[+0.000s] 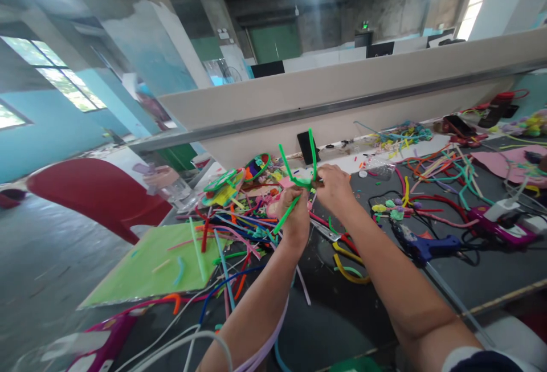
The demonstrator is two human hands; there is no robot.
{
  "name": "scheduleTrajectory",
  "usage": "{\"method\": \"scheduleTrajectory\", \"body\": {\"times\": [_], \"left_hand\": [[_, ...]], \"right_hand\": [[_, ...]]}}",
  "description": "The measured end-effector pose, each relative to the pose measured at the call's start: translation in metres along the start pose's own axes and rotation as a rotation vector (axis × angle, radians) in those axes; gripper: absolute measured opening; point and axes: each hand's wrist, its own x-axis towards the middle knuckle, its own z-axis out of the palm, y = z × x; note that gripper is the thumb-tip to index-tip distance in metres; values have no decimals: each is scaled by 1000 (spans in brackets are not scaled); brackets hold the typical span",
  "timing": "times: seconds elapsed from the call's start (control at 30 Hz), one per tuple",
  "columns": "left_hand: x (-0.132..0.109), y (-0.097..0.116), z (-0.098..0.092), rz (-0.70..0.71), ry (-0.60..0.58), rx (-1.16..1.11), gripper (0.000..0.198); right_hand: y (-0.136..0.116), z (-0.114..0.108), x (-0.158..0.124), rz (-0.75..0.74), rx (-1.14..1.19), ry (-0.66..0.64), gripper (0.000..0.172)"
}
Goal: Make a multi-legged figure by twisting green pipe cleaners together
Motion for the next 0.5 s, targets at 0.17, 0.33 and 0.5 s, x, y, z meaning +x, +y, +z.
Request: {"method": "scheduleTrajectory", "body": {"times": [0.17,0.33,0.5], "left_hand": [[1,0,0,-77,2,31,16],[4,6,-1,-146,-38,-84,15],[6,6,0,-154,3,-125,13]], "right_hand": [[2,5,3,64,42,21,3],[3,9,3,98,51,59,4],[2,6,3,40,77,82,5]]}}
